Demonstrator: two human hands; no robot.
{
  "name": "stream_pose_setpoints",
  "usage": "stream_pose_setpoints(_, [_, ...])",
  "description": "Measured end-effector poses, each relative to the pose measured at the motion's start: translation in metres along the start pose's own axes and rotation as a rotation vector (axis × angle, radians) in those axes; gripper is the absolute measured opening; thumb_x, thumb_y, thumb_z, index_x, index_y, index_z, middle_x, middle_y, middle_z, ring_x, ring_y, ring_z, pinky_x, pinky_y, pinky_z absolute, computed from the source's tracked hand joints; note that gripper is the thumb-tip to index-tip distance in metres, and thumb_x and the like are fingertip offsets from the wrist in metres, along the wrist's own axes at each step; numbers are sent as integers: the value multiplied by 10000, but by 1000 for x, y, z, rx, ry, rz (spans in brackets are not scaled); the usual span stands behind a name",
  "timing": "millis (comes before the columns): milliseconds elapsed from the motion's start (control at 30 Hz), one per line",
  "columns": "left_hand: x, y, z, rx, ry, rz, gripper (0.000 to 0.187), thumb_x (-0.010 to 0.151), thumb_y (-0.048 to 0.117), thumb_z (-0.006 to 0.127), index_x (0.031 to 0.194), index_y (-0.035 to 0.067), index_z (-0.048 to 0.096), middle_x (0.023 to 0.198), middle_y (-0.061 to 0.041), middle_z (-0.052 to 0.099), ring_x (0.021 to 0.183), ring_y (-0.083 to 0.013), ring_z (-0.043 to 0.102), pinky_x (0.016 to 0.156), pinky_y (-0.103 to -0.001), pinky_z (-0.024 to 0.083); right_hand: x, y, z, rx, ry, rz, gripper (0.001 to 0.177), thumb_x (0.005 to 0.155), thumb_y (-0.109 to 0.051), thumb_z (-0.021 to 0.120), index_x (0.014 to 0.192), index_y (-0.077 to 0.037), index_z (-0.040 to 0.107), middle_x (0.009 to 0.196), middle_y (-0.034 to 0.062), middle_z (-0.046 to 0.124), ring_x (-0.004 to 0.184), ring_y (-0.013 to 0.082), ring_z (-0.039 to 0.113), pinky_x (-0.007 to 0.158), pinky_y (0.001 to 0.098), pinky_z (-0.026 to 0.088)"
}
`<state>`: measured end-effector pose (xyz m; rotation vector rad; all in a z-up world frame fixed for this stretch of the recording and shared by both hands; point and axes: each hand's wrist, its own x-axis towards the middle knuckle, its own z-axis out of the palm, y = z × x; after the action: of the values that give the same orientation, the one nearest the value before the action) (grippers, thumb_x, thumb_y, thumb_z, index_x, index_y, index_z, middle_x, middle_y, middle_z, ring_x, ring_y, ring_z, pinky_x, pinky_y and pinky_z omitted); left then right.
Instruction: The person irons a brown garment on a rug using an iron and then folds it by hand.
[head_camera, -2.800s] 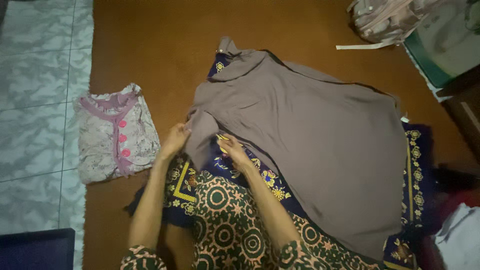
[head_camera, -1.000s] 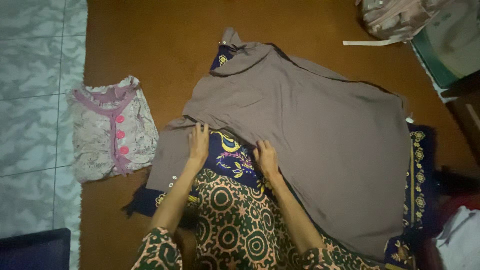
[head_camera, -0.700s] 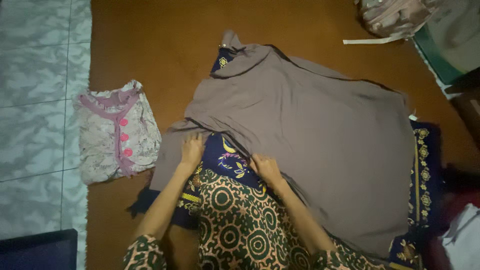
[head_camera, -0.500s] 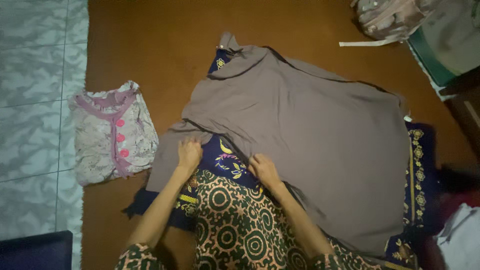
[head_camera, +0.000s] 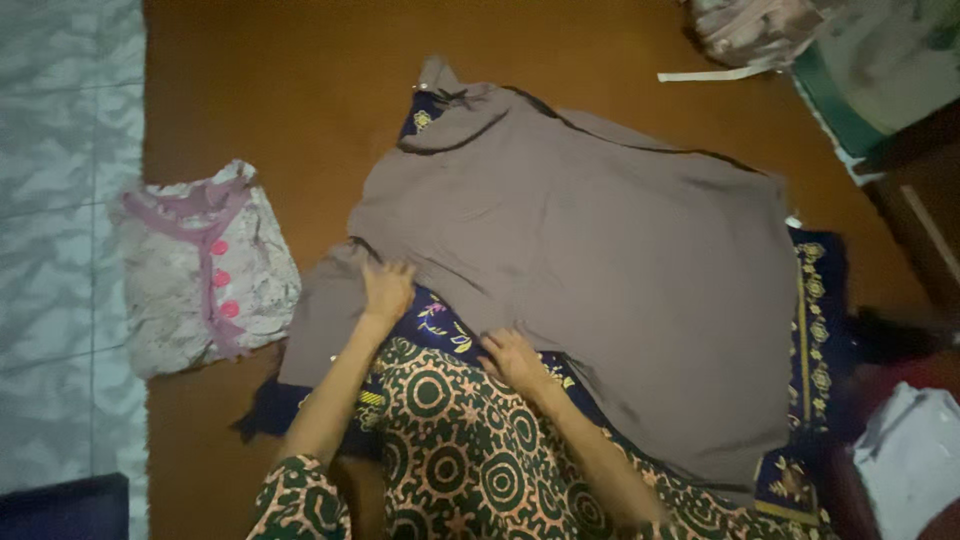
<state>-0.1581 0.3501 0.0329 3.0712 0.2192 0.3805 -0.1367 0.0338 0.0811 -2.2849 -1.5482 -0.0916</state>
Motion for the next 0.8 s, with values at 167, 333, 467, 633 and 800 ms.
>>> stream_pose_setpoints(167, [32,11,32,158,-519,-120,294,1004,255,576,1246,136,694,1214,-73,753,1163,-287,696,1164,-844,137,-63,6,-18,233,64,411,315,929,-256,694,1127,-14,654,1020,173,675,967,355,649,872,463,522])
stream_pose_setpoints(333, [62,92,80,227,-327,174,303,983,272,562,1187,121,729,1250,-159,685,1189,-395,642,1064,-787,238,-168,48,-31,149,383,643,204,899,-147,665,1062,-32,709,1006,208,693,964,418,636,863,493,508])
stream_pose_setpoints(467, [57,200,76,111,-313,512,296,1033,251,541,1214,94,715,1209,-184,698,1145,-399,669,1054,-715,377,-245,81,-42,49,353,944,170,898,-149,683,1010,-21,698,1007,238,675,974,451,620,853,510,503])
stream_pose_setpoints(633, [-7,331,26,-19,-554,823,310,934,204,650,1220,90,681,1266,-140,664,1228,-323,613,1045,-577,458,-351,116,-80,12,474,1135,267,941,-174,622,1095,38,674,1074,239,698,989,406,682,882,488,535])
stream_pose_setpoints(800, [-60,381,19,-209,-324,871,671,661,337,754,1289,120,659,1356,-156,602,1270,-352,532,1011,-690,389,-430,144,-131,-95,419,1565,544,828,-384,774,1074,89,663,1046,325,688,984,480,675,848,542,546])
